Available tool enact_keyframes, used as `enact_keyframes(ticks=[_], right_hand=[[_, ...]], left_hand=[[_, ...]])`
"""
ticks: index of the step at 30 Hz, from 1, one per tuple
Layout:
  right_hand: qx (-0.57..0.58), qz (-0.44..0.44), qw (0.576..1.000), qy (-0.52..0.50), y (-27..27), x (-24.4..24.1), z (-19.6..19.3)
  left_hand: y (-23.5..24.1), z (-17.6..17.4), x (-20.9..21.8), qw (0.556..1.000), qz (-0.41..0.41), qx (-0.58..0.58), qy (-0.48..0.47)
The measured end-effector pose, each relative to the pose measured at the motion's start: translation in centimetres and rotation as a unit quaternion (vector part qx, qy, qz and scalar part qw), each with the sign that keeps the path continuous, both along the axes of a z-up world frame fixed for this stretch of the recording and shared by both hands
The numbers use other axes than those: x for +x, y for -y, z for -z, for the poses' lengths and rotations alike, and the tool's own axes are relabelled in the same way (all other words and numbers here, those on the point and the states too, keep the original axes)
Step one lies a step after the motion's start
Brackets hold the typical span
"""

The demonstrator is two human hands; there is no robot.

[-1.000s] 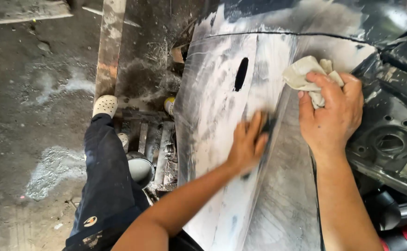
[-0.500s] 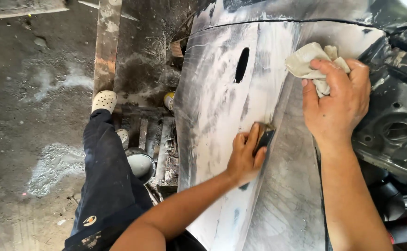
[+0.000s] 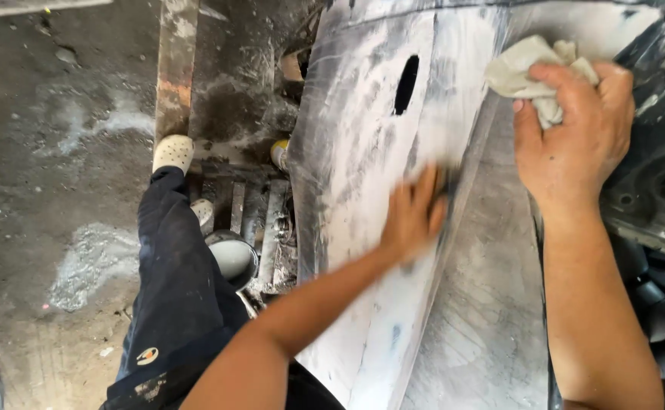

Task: The person uses a sanding block to smooth the surface of a car door panel. They repeatedly wipe the area with a cloth to remove dust and check the progress. The person dips the sanding block into a bucket of water and continues sanding the panel.

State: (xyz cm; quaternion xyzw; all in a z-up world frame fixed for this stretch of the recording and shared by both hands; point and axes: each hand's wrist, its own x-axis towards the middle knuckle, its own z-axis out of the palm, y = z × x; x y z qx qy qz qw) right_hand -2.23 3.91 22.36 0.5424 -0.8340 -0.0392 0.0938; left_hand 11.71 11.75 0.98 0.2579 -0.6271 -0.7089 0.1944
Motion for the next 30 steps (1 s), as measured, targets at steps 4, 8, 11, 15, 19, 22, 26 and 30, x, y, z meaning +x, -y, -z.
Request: enact_keyframes(ticks=[4,8,11,15,19,22,26,30], right_hand=[[0.012,0.024,0.999,0.017,-1.2,0.0,0.0],[-0.006,-0.005,1.000,-0.008,0.3,-0.4,0.1],[-0.010,-0.001,1.000,0.001,-0.3,-0.3,0.2],[0.005,0.007,1.000,0.017,-1.1,-0.3,0.2],[-0.011,-0.004,1.000,0.007,-0.3,-0.2,0.0],[-0.006,-0.009,1.000,0.001,-0.4,-0.4,0.1],[0.006,-0.004,1.000,0.013,-1.2,-0.9,0.3],[-0.003,0.011,0.999,0.035,-1.6,-0.5,0.0]], left_hand=[[8.5,-0.7,-5.8,0.998,-0.011,0.018,0.059],[-0.9,-1.6,3.3,0.994,-0.088,-0.057,-0.037],[0.1,-1.9,2.7,1.000,-0.025,0.002,-0.007],[7.0,0.7,-5.6,0.995,-0.043,-0.017,0.090],[2.1,-2.2,1.2,0.997,-0.058,-0.050,0.021],[-0.7,-2.1,3.5,0.998,-0.035,-0.048,-0.034],[6.5,-0.8,-3.8,0.997,-0.011,-0.043,0.062],[4.2,-0.8,-1.2,0.995,-0.069,-0.054,0.056]])
